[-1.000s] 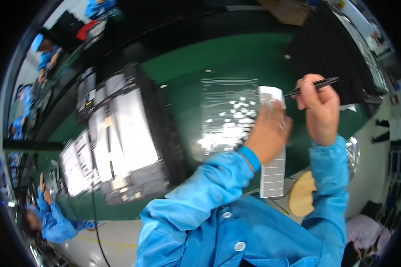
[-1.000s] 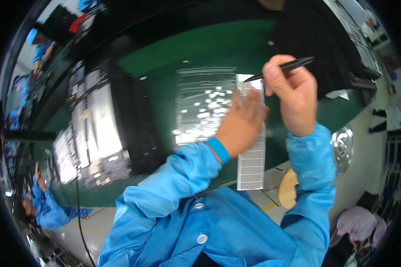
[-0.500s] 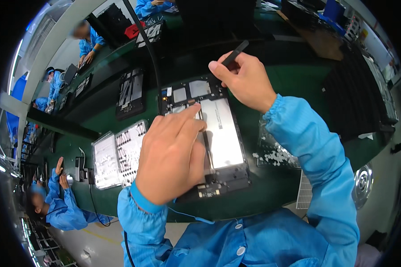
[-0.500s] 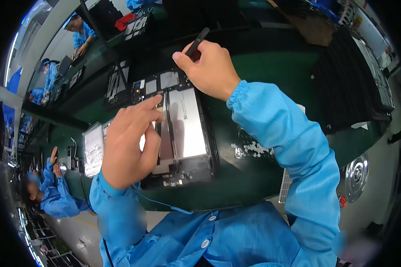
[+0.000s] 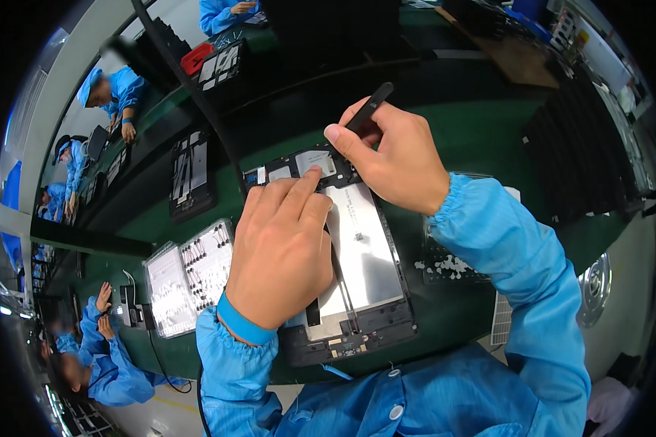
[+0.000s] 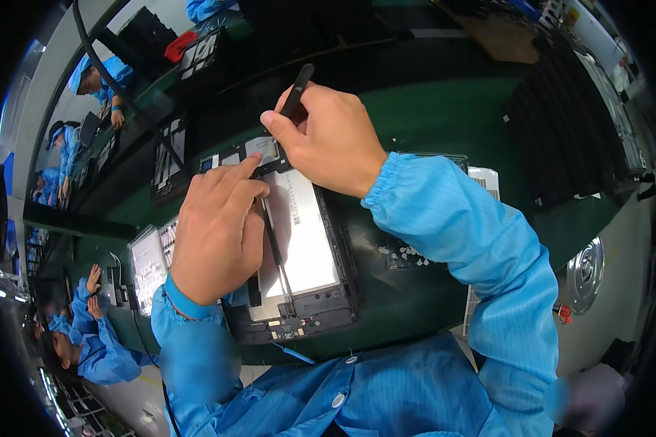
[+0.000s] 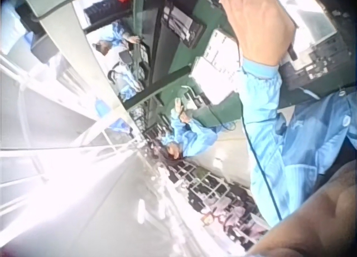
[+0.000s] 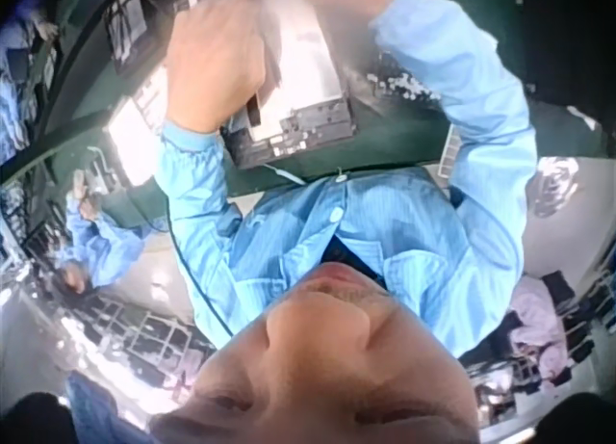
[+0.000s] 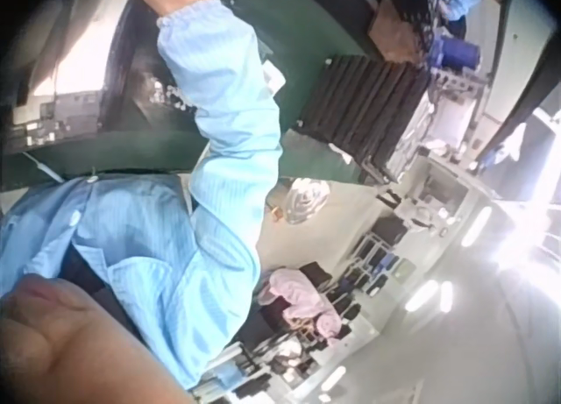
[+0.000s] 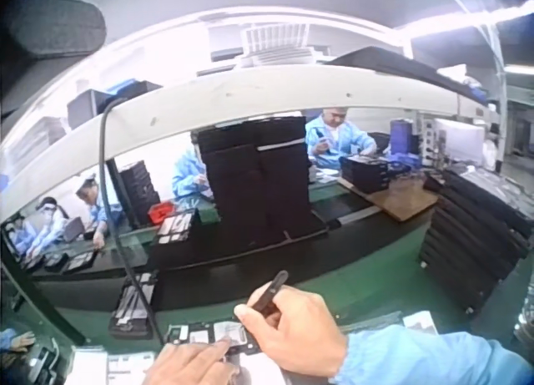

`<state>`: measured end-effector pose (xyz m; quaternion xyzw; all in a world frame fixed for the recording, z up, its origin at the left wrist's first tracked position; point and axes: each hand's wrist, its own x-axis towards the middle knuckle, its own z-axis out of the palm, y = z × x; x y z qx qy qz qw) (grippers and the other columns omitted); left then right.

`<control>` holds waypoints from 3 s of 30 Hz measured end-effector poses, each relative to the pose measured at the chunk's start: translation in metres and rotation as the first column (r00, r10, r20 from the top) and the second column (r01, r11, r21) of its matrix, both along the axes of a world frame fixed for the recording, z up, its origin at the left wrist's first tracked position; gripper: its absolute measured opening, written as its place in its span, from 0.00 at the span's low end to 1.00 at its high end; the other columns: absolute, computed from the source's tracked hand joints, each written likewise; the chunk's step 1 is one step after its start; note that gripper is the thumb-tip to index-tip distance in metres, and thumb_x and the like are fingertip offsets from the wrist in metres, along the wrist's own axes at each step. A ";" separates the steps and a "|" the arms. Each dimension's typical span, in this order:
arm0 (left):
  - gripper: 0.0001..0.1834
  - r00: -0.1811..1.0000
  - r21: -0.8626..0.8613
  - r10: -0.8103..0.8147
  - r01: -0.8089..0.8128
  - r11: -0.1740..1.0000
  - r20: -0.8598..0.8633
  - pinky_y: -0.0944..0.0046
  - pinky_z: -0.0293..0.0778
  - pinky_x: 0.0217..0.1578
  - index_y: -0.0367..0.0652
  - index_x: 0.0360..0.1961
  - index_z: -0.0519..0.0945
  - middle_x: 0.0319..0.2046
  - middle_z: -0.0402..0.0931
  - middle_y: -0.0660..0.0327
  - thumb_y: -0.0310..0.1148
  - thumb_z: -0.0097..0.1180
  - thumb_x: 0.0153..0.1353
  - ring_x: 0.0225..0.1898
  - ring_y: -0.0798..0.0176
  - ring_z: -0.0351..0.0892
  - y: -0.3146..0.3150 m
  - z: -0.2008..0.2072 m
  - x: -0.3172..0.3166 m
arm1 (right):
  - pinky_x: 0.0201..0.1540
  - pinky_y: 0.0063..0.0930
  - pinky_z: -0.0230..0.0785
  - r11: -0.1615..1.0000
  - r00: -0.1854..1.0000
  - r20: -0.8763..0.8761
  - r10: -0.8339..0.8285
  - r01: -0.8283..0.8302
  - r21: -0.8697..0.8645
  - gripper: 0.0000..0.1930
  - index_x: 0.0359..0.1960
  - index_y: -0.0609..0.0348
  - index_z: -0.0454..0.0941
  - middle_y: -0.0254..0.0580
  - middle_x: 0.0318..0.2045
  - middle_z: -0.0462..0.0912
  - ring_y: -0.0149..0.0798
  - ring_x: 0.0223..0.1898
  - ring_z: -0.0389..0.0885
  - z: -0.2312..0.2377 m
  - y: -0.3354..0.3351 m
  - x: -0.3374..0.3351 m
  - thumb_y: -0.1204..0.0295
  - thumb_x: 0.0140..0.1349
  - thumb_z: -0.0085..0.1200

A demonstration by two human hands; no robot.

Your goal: The person is seen assembling internal components of a tablet or similar electronic device using precision tools on a production line.

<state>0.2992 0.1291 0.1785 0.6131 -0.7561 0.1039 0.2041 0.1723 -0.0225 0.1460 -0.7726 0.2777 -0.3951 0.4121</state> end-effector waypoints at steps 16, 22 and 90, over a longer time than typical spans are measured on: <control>0.11 0.999 0.054 -0.023 0.020 0.998 0.042 0.48 0.70 0.53 0.31 0.34 0.80 0.52 0.80 0.43 0.23 0.58 0.47 0.48 0.45 0.77 -0.017 -0.003 -0.001 | 0.28 0.24 0.71 0.999 0.999 -0.032 -0.005 0.004 -0.039 0.10 0.35 0.65 0.80 0.38 0.24 0.81 0.27 0.25 0.78 -0.003 -0.003 0.002 0.70 0.65 0.64; 0.10 0.996 0.070 -0.029 0.023 0.997 0.086 0.47 0.69 0.51 0.33 0.33 0.79 0.49 0.81 0.45 0.23 0.54 0.46 0.47 0.44 0.75 -0.024 -0.004 -0.010 | 0.29 0.25 0.72 0.979 1.000 -0.003 -0.001 0.001 -0.203 0.09 0.35 0.64 0.81 0.41 0.26 0.81 0.32 0.25 0.80 -0.007 -0.008 -0.007 0.70 0.63 0.65; 0.19 -0.245 0.185 0.319 0.448 0.875 -0.916 0.57 0.77 0.44 0.30 0.56 0.75 0.47 0.82 0.50 0.37 0.42 0.78 0.45 0.55 0.85 0.050 -0.123 -0.201 | 0.28 0.21 0.63 0.989 0.967 -0.257 0.002 0.036 0.144 0.09 0.39 0.63 0.76 0.29 0.27 0.73 0.21 0.27 0.66 -0.062 0.021 -0.194 0.68 0.70 0.58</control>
